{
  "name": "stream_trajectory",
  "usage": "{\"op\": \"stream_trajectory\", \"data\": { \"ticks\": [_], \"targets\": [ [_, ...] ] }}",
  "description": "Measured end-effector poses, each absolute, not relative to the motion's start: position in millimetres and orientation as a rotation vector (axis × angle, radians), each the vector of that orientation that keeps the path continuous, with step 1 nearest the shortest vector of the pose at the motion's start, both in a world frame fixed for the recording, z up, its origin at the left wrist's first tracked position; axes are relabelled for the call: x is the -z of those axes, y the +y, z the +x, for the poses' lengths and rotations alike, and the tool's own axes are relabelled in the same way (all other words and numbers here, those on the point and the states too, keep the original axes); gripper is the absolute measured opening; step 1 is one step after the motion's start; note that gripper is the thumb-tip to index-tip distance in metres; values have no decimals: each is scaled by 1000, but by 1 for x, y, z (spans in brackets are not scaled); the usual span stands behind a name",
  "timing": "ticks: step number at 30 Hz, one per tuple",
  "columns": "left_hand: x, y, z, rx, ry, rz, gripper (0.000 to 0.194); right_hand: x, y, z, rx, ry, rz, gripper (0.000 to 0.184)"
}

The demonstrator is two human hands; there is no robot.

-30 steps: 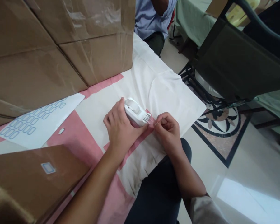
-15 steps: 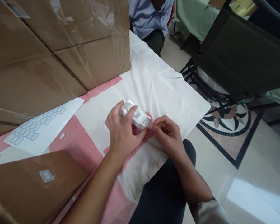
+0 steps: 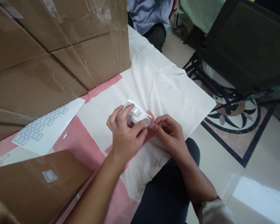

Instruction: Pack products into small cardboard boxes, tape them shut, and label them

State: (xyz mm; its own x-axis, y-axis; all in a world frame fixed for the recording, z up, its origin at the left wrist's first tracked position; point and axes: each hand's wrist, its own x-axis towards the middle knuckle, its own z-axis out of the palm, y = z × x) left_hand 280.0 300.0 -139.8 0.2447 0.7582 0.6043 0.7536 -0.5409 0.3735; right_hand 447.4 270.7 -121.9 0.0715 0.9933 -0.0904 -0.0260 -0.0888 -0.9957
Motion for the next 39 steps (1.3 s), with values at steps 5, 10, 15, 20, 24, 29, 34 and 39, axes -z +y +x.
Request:
{"op": "stream_trajectory", "data": {
  "ticks": [5, 10, 15, 20, 24, 29, 34, 39],
  "targets": [
    [141, 301, 284, -1296, 1430, 2505, 8, 124, 270, 448, -1247, -1085, -1284, 16],
    [140, 301, 284, -1229, 1481, 2472, 8, 125, 269, 448, -1263, -1073, -1268, 19],
    [137, 300, 283, -1114, 1534, 2438, 11, 123, 270, 448, -1273, -1082, -1244, 21],
    [136, 300, 282, -1129, 1542, 2410, 8, 125, 269, 449, -1280, -1070, -1232, 21],
    [135, 299, 283, -1075, 1537, 2421, 13, 126, 270, 449, -1295, -1078, -1222, 20],
    [136, 297, 285, -1109, 1566, 2447, 3, 125, 270, 449, -1294, -1086, -1215, 19],
    [136, 298, 286, -1094, 1575, 2444, 12, 125, 269, 449, -1303, -1088, -1228, 22],
    [136, 298, 286, -1084, 1553, 2439, 7, 127, 269, 451, -1304, -1098, -1220, 23]
  ]
}}
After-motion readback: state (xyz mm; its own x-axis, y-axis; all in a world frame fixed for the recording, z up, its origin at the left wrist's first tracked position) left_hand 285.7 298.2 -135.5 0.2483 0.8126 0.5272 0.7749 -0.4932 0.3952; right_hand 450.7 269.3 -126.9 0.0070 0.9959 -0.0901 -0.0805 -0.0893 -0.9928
